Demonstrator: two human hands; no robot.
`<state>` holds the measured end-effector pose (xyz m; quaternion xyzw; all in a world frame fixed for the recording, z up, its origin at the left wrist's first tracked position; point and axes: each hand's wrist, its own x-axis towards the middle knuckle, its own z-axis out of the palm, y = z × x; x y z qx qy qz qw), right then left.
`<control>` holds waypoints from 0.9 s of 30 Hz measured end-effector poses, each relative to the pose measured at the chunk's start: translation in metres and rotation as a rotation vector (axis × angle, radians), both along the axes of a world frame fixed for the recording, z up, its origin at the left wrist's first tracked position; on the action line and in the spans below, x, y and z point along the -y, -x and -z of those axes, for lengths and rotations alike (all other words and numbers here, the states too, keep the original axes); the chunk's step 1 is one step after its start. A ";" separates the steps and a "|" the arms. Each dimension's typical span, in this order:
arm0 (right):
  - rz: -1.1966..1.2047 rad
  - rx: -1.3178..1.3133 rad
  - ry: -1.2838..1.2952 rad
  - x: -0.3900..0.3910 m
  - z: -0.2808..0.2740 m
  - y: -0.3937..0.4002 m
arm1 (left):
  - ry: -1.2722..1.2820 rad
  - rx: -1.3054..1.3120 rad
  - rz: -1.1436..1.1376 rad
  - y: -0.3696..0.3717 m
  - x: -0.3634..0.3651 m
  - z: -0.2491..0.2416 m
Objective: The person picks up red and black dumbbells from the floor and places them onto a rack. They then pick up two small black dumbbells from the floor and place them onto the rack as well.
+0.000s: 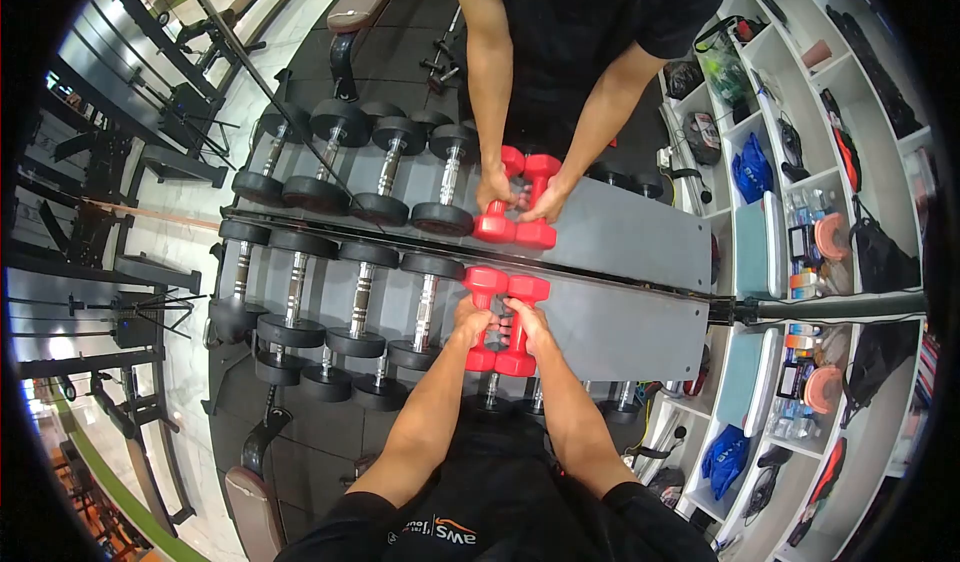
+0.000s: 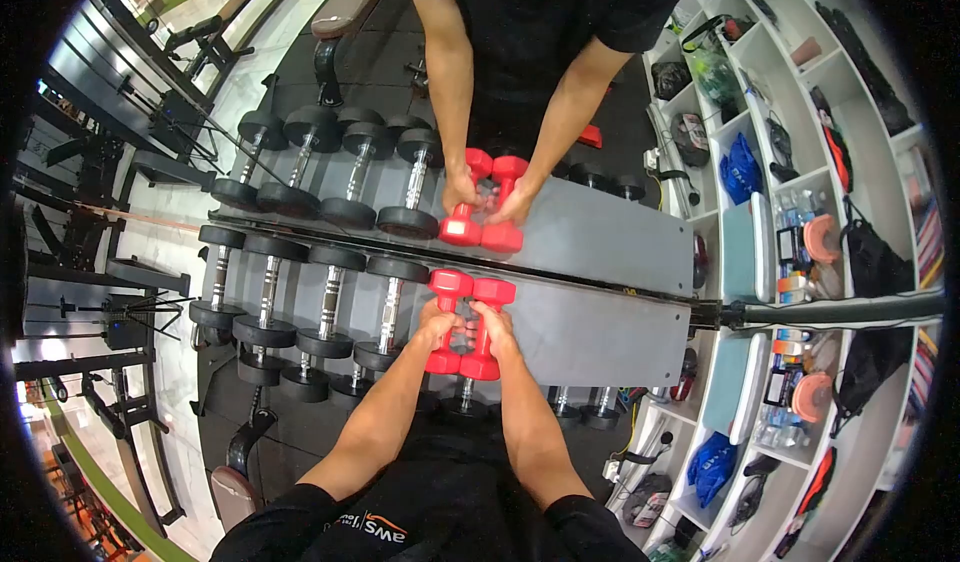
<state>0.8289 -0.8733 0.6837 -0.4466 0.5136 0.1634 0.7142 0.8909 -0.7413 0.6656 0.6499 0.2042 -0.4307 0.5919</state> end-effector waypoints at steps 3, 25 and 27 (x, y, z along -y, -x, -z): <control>0.025 -0.003 0.033 -0.001 -0.002 0.001 | -0.004 -0.019 0.016 0.000 0.001 0.006; 0.067 -0.127 0.317 -0.009 0.007 -0.010 | -0.021 0.009 0.050 0.003 -0.004 -0.020; 0.071 -0.137 0.317 -0.011 0.007 -0.010 | -0.076 0.055 0.005 0.004 -0.002 -0.022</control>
